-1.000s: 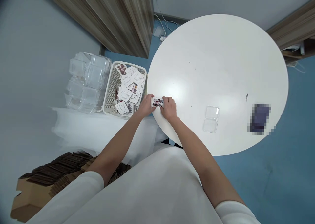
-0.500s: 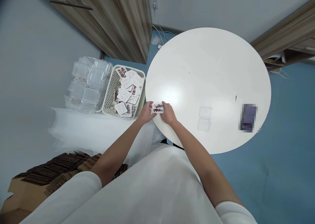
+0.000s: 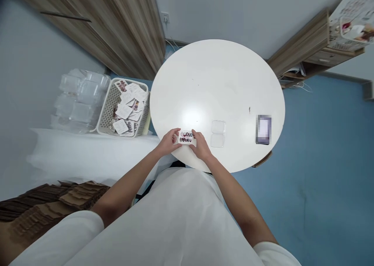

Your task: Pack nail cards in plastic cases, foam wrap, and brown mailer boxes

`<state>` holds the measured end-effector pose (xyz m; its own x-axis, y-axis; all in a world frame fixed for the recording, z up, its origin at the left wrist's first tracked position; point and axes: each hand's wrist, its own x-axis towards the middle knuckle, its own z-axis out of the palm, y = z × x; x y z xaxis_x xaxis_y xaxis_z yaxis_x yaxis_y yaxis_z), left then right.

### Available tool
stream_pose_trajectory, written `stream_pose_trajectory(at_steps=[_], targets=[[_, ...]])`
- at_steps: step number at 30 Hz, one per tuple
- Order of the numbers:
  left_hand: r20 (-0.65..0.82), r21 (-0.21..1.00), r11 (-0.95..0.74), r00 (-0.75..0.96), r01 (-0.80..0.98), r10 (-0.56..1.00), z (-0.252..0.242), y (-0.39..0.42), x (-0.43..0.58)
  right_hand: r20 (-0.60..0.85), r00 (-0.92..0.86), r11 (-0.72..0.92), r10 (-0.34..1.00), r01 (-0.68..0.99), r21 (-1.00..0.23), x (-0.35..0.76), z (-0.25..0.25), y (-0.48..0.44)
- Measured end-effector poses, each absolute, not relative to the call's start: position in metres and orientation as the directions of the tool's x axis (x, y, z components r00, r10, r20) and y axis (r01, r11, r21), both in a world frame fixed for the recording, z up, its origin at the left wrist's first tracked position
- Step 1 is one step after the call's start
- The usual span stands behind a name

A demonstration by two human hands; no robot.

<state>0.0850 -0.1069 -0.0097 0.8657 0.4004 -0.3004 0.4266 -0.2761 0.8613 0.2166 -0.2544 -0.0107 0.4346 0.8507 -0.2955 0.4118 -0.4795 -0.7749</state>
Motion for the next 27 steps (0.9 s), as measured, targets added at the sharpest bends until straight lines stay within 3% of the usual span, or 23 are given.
stream_pose_trajectory(at_steps=[8, 12, 19, 27], targets=[[-0.342, 0.837, -0.343, 0.896, 0.427, 0.282, 0.001, -0.187, 0.125, -0.315, 0.44, -0.489, 0.841, 0.365, -0.793, 0.256, -0.011, -0.353], [-0.312, 0.785, -0.446, 0.897, 0.429, 0.313, -0.003, -0.217, 0.151, -0.287, 0.45, -0.485, 0.846, 0.421, -0.766, 0.281, -0.019, -0.381], [-0.329, 0.639, -0.556, 0.842, 0.532, 0.427, -0.015, -0.233, 0.176, -0.246, 0.414, -0.458, 0.876, 0.558, -0.692, 0.311, -0.035, -0.385], [-0.369, 0.586, -0.6, 0.838, 0.545, 0.401, -0.037, -0.222, 0.192, -0.26, 0.413, -0.472, 0.873, 0.58, -0.664, 0.322, -0.053, -0.373]])
